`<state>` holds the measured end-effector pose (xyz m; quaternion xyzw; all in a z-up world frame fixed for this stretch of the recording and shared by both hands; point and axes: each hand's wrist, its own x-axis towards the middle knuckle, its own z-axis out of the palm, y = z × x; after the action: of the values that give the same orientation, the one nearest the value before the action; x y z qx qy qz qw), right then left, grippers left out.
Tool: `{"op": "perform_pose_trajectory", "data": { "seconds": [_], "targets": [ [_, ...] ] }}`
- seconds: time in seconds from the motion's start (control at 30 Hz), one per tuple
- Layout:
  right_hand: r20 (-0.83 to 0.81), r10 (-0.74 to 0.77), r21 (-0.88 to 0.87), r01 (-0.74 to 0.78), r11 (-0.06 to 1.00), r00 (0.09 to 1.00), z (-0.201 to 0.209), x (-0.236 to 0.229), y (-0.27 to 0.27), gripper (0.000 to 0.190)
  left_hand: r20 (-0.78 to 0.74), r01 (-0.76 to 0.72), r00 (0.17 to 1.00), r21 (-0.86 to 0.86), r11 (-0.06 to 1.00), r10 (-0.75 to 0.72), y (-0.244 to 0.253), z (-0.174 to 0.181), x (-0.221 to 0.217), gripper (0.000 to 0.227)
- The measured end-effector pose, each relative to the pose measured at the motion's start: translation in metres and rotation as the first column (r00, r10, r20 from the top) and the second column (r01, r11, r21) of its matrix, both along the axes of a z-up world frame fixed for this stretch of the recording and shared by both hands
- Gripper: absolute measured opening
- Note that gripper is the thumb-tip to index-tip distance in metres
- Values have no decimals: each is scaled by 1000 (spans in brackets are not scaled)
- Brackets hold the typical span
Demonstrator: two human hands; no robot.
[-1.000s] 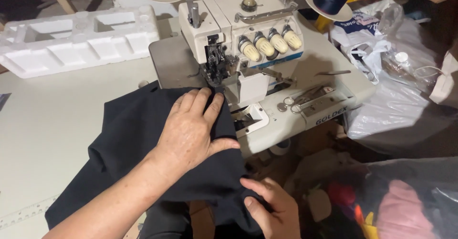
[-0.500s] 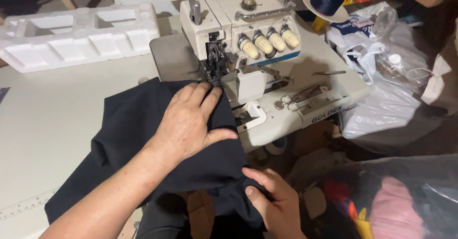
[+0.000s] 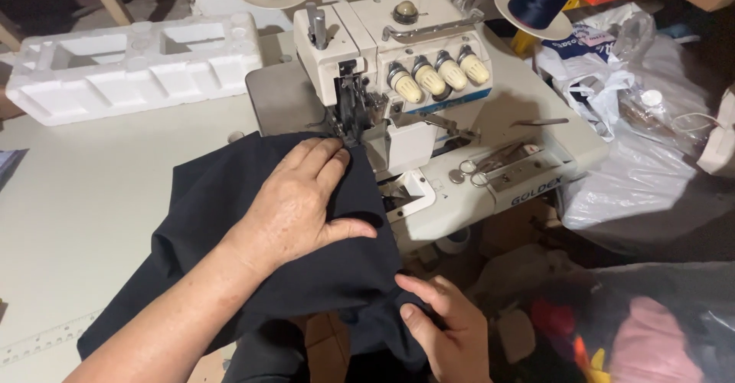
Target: Using an overlock sewing machine to finish the edges of black fabric pieces
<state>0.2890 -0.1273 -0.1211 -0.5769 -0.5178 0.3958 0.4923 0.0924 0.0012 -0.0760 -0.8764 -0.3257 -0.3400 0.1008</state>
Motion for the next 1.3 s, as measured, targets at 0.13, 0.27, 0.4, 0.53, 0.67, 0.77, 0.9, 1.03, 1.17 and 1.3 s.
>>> {"op": "perform_pose_trajectory", "data": {
  "seconds": [0.13, 0.27, 0.4, 0.53, 0.67, 0.77, 0.9, 1.03, 1.17, 1.3],
  "targets": [
    [46, -13, 74, 10, 997, 999, -10, 0, 13, 31, 38, 33, 999, -38, 999, -31, 10, 1, -7, 85],
    [77, -36, 97, 28, 995, 996, -13, -2, 26, 30, 30, -2, 1000, -146, 989, 6, 24, -1, -15, 86],
    [56, -18, 153, 10, 988, 998, -2, -9, 37, 31, 11, -10, 1000, -277, 961, 13, 38, 1, -23, 84],
    [96, -40, 144, 26, 989, 995, 10, -13, 50, 32, -16, -20, 1000, -334, 942, 15, 49, 5, -28, 78],
    [66, -23, 71, 18, 997, 998, 20, -19, 66, 33, -50, -49, 998, -374, 926, 33, 61, 8, -33, 73],
    [6, 12, 116, -12, 993, 1000, 20, -23, 77, 32, -76, -50, 997, -369, 928, 24, 75, 7, -38, 73],
    [-118, 35, 163, -15, 987, 992, 17, -31, 92, 31, -57, -19, 998, -385, 923, -3, 87, 11, -43, 70],
    [-120, 31, 277, 4, 961, 992, 16, -37, 103, 33, -38, -34, 999, -242, 970, 26, 99, 8, -47, 63],
    [-165, 38, 282, 11, 959, 986, 14, -40, 112, 32, -70, -70, 996, -205, 976, 56, 116, 2, -54, 65],
    [-288, 95, 295, -6, 955, 953, 0, -40, 118, 16, -204, -340, 893, 279, 898, 401, 95, 10, -50, 39]
  ]
}}
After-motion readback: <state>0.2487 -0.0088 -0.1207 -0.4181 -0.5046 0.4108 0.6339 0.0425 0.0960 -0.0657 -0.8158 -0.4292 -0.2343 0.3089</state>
